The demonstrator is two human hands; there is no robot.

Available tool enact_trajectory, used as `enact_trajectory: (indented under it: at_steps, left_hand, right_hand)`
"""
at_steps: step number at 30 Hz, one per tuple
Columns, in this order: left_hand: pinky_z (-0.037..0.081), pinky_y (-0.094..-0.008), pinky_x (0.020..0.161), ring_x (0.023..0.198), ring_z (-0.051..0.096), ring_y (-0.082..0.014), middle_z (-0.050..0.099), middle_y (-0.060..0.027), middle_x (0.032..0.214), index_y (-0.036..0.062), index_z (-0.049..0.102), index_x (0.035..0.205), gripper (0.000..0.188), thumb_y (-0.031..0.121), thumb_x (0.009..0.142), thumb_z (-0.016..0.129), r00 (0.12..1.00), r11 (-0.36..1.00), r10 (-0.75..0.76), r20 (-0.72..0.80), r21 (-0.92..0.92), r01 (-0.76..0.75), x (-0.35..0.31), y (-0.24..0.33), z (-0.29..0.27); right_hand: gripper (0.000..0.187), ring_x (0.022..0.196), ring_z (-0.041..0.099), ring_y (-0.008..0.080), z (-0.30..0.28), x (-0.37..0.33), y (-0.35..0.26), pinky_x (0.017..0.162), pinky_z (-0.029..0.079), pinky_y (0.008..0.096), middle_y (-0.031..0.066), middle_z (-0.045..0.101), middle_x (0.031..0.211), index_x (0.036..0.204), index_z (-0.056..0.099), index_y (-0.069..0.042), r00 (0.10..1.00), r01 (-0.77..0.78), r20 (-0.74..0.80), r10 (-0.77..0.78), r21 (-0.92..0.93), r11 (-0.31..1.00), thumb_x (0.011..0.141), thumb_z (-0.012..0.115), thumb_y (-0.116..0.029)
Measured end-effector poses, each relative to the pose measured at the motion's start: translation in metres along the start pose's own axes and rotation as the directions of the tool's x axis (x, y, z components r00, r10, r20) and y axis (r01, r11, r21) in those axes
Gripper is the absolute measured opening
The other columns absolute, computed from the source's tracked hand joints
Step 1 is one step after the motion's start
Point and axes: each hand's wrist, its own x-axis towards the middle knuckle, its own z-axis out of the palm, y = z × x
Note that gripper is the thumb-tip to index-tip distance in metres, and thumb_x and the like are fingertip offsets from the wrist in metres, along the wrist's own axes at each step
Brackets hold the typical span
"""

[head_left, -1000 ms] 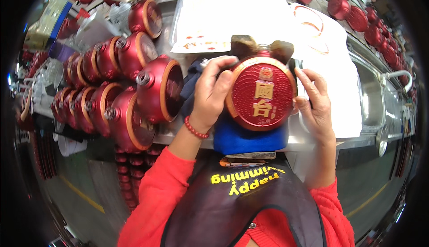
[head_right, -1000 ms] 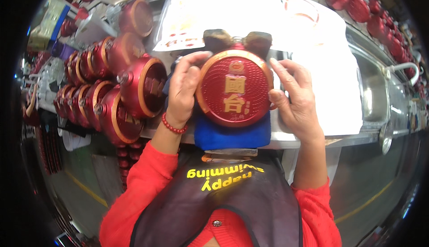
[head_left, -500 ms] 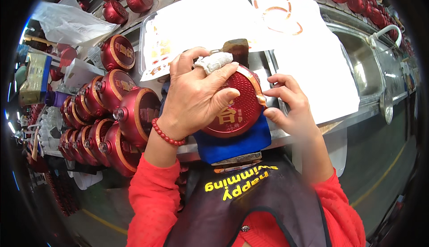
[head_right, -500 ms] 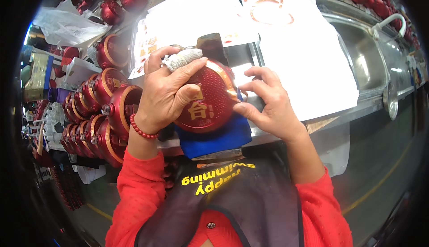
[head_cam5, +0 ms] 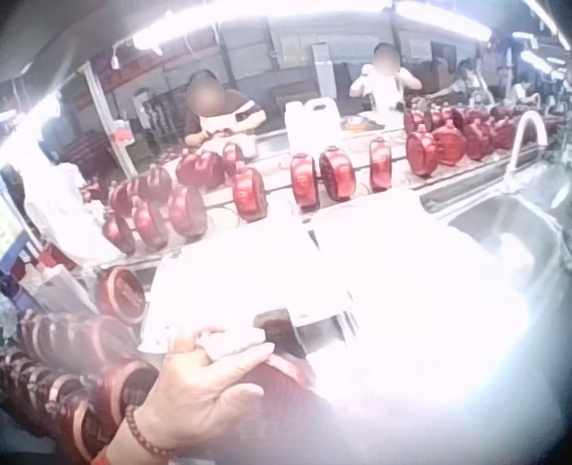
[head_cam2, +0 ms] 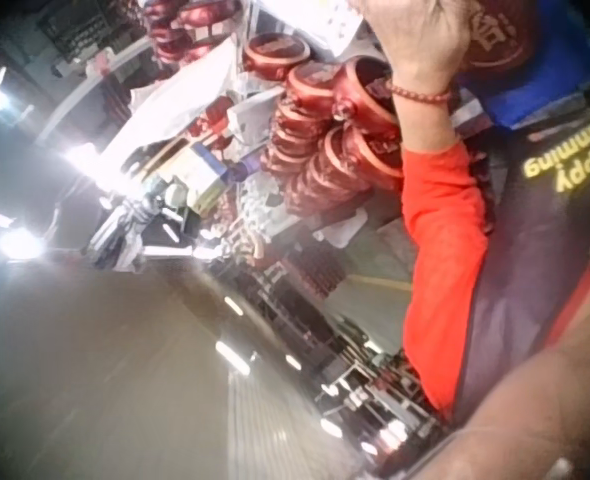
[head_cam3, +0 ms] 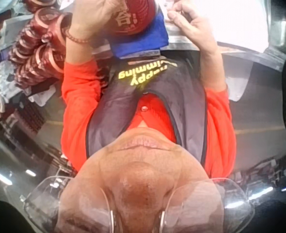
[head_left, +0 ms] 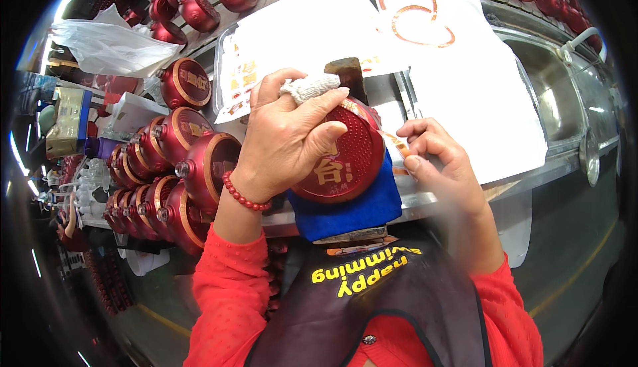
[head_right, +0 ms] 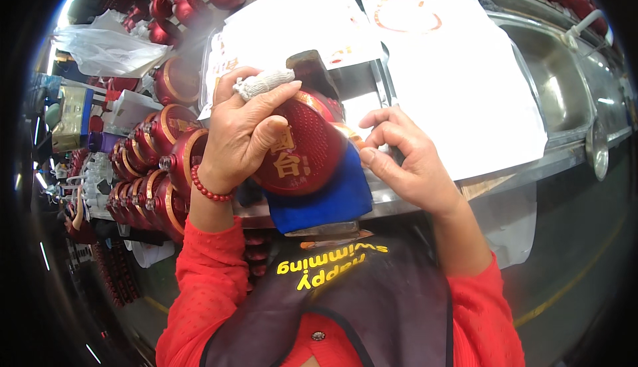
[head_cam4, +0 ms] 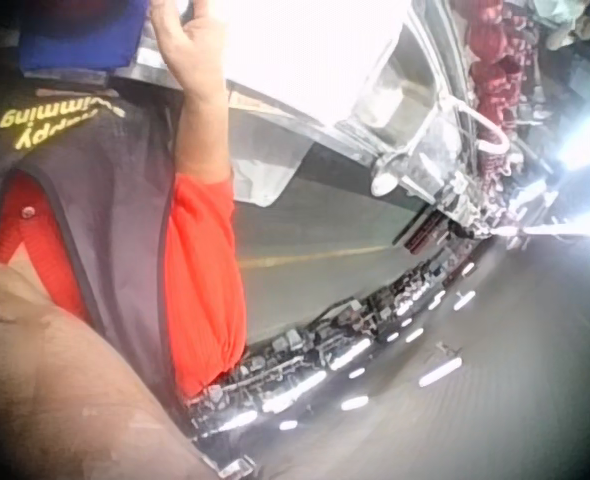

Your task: The person applies a gold-colored decorative ring to the rim of a red ceramic jar, presses it into place, and wipes the surface with a cloth. They repeat this process on multiple jars, handling each one individually and placing finished units aside.

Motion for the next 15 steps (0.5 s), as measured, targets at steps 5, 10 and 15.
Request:
enact_trajectory:
  at_steps: [5, 10, 15]
  left_hand:
    - [0.035, -0.0458, 0.11, 0.122, 0.054, -0.0336, 0.074, -0.0118, 0.112, 0.016, 0.076, 0.123, 0.041, 0.046, 0.096, 0.066, 1.0, 0.999, 0.009, 0.022, 0.037, -0.01, -0.002, 0.004, 0.001]
    - [0.035, -0.0464, 0.11, 0.122, 0.055, -0.0337, 0.074, -0.0116, 0.113, 0.0185, 0.075, 0.124, 0.04, 0.043, 0.093, 0.07, 0.996, 0.996, 0.062, 0.058, 0.062, -0.065, -0.001, 0.006, 0.002]
    - [0.035, -0.0475, 0.11, 0.12, 0.056, -0.0341, 0.073, -0.0115, 0.115, 0.0196, 0.074, 0.125, 0.042, 0.042, 0.09, 0.073, 0.994, 0.996, 0.077, 0.08, 0.039, -0.081, 0.0, 0.004, -0.001]
  right_hand:
    - [0.011, 0.108, 0.06, 0.0237, 0.005, -0.004, 0.017, 0.093, 0.047, 0.0345, 0.0134, 0.061, 0.115, 0.09, 0.065, -0.003, 0.999, 0.028, 0.043, -0.026, -0.046, 0.999, 0.093, 0.07, -0.012]
    - [0.011, 0.107, 0.061, 0.0244, 0.002, -0.006, 0.014, 0.092, 0.047, 0.0353, 0.0124, 0.062, 0.115, 0.088, 0.065, -0.003, 0.992, 0.09, 0.089, -0.085, -0.059, 0.994, 0.09, 0.071, -0.012]
    - [0.012, 0.105, 0.061, 0.0254, 0.0, -0.005, 0.005, 0.093, 0.047, 0.0355, 0.0124, 0.062, 0.114, 0.086, 0.066, -0.003, 0.98, 0.178, 0.098, -0.172, -0.054, 0.983, 0.087, 0.073, -0.013]
